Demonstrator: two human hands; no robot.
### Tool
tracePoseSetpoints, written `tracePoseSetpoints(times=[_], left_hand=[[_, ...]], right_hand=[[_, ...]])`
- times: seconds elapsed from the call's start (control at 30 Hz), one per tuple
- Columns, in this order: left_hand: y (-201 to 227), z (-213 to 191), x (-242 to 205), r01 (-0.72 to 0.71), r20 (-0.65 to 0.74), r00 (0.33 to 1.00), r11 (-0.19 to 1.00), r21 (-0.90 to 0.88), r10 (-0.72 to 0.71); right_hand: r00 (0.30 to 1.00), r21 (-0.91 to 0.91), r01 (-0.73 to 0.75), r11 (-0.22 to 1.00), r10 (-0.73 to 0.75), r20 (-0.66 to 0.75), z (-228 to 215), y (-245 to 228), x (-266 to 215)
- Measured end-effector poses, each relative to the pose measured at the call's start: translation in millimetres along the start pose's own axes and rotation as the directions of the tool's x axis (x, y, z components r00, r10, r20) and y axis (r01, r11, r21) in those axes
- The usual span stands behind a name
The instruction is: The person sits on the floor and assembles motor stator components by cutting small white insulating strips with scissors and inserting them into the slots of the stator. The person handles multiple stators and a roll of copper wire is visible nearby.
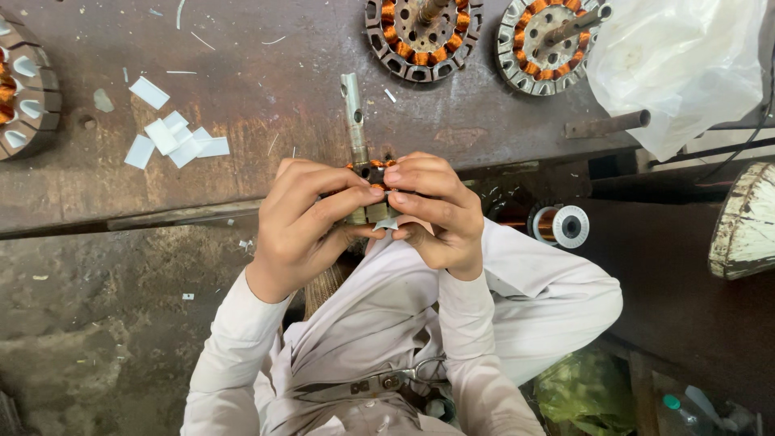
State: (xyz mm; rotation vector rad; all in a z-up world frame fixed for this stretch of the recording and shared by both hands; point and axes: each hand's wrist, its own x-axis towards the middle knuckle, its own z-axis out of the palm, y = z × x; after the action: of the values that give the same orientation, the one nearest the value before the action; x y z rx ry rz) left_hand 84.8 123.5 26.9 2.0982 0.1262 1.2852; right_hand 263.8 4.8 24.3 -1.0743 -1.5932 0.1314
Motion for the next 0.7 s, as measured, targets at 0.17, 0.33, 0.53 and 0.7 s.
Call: tracePoseSetpoints(times=[0.17, 0.33, 0.53, 0.7], left_hand=[[-1, 4, -2, 0.000, -0.029, 1.000, 1.000, 0.001, 0.000], [0, 5, -6, -0.004, -0.014, 1.000, 0.999, 0.035, 0.005], [-1, 5, -8, -0.034, -0.017, 0.999, 0.998, 0.050, 0.035], [-4, 9, -12, -0.075, -0.044, 0.996, 0.994, 0.073, 0.078]], right_hand=[[0.994, -0.062, 0.085, 0.994, -0.089, -0.062, 8, 4, -3], [0.992, -0.075, 0.041, 0.996, -0.050, -0.115, 12, 6, -10], [0.981, -0.183, 0.051, 0.982, -0.084, -0.176, 23, 8, -16], [0.979, -0.229, 0.064, 0.971, -0.106, -0.176, 25, 7, -23]])
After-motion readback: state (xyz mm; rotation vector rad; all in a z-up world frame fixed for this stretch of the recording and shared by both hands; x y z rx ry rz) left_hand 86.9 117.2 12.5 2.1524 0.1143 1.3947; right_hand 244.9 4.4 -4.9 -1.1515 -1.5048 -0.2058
